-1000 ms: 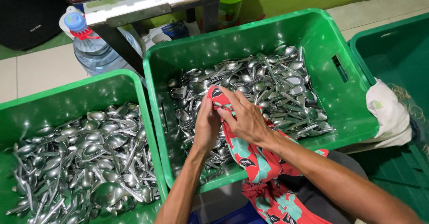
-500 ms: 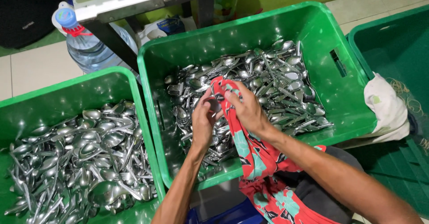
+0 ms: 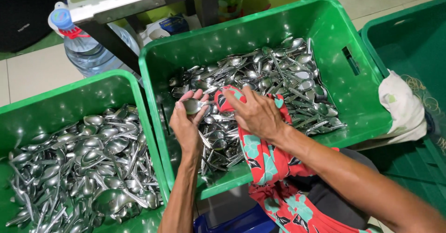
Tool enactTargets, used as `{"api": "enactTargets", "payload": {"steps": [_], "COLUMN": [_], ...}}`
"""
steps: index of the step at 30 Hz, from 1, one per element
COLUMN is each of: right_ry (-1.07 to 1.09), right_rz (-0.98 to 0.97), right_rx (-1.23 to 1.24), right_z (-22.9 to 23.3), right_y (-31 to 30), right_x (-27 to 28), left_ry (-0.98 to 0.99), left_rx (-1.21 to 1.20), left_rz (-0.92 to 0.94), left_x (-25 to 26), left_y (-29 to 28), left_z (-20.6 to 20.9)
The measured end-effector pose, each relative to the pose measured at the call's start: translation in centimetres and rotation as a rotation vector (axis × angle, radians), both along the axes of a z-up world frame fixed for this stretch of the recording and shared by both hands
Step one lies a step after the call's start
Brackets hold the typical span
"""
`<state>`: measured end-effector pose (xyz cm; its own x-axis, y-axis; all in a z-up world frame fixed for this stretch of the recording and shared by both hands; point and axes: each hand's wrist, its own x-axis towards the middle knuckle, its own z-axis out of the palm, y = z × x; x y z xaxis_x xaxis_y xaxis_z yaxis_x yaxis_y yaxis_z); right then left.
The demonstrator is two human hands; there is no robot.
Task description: Wiping and cleaning individual metal spoons with a cloth.
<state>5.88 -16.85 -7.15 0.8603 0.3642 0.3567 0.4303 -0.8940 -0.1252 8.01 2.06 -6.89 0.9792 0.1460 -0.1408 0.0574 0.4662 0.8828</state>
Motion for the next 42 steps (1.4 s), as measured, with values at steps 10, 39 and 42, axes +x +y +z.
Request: {"api": "enactTargets", "payload": {"steps": [10,39,42], "right_ry": [-0.043,0.014,0.318], "right_rz": [-0.046,-0.294,-0.503], "right_rx": [-0.094,0.198,0.812], "right_z": [-1.4,0.9,0.7], "right_y": [-2.1,-3.6,-5.4], "right_x": [0.9,1.9,2.1], "left_ry": [0.07,0.088,0.089], "left_rx": [-0.011,0.027,0.042], "left_rz": [0.031,-0.122,-0.141], "left_x": [0.1,-1.0,-0.4], "left_y": [0.4,0.5,1.1], "left_z": [-0.1,0.3,-0.1]}}
